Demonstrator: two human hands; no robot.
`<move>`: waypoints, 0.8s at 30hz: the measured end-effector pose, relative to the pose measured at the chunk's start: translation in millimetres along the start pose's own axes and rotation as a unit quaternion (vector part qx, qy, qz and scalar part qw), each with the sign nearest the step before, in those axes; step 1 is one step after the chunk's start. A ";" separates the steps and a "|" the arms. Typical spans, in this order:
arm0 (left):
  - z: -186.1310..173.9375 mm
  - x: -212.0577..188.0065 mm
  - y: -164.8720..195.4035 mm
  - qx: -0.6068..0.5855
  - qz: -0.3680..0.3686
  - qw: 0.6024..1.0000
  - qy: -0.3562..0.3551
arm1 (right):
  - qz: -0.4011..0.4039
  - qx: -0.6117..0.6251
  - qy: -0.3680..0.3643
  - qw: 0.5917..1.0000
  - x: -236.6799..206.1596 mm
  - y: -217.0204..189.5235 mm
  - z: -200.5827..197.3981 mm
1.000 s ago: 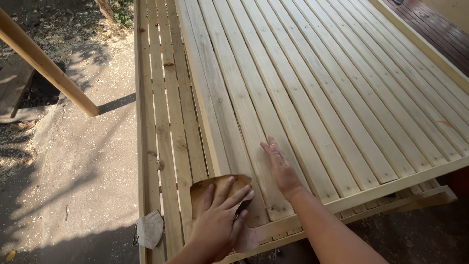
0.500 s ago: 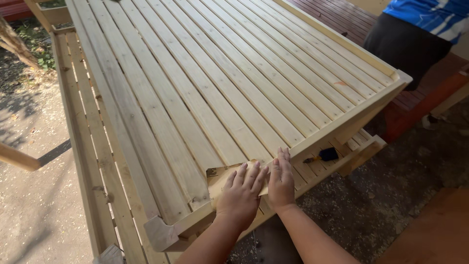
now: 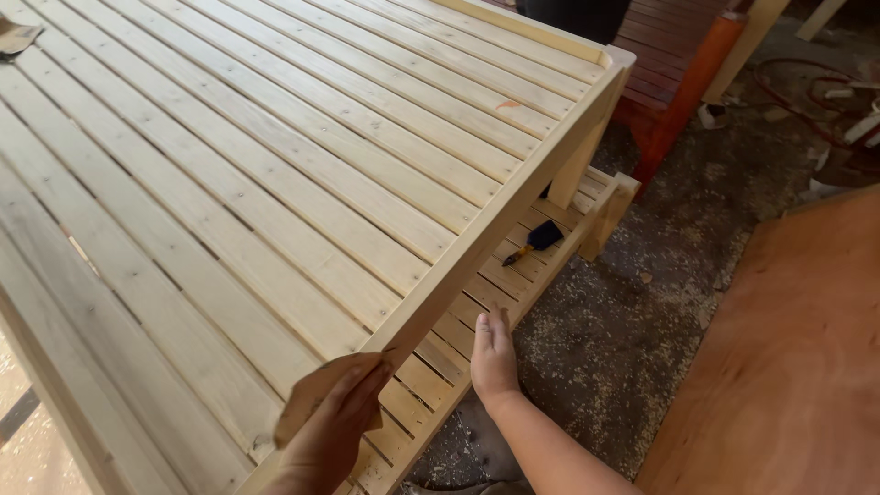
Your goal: The person sands a slatted wooden bench frame outdoors, first rubbing sandpaper along the top rails and edges by hand, then using a sanding block on the legs and lower frame, working around the corners and sides of the furniture piece.
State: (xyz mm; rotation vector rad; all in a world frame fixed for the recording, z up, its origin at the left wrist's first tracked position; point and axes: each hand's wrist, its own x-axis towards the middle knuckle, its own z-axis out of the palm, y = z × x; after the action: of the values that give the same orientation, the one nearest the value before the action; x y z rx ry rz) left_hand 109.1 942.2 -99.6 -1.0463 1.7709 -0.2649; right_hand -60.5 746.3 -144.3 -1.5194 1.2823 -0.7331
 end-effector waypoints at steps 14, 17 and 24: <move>42.5 -7.4 7.0 -0.232 0.148 0.931 0.240 | 0.266 0.392 -0.393 0.788 -97.8 -8.8 76.8; 70.0 -51.1 -23.2 -0.352 -0.063 0.837 0.414 | 0.268 0.302 -0.363 0.840 -112.5 -28.2 102.3; 97.7 -54.4 -54.5 -0.526 -0.334 0.726 0.292 | 0.206 0.228 0.013 0.952 -120.8 -82.2 160.1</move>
State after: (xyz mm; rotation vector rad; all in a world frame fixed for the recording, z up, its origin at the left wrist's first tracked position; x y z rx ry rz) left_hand 225.9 977.7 -75.9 -2.6950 2.0121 0.0330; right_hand 81.1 905.7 -105.4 -0.8377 1.2842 -0.7125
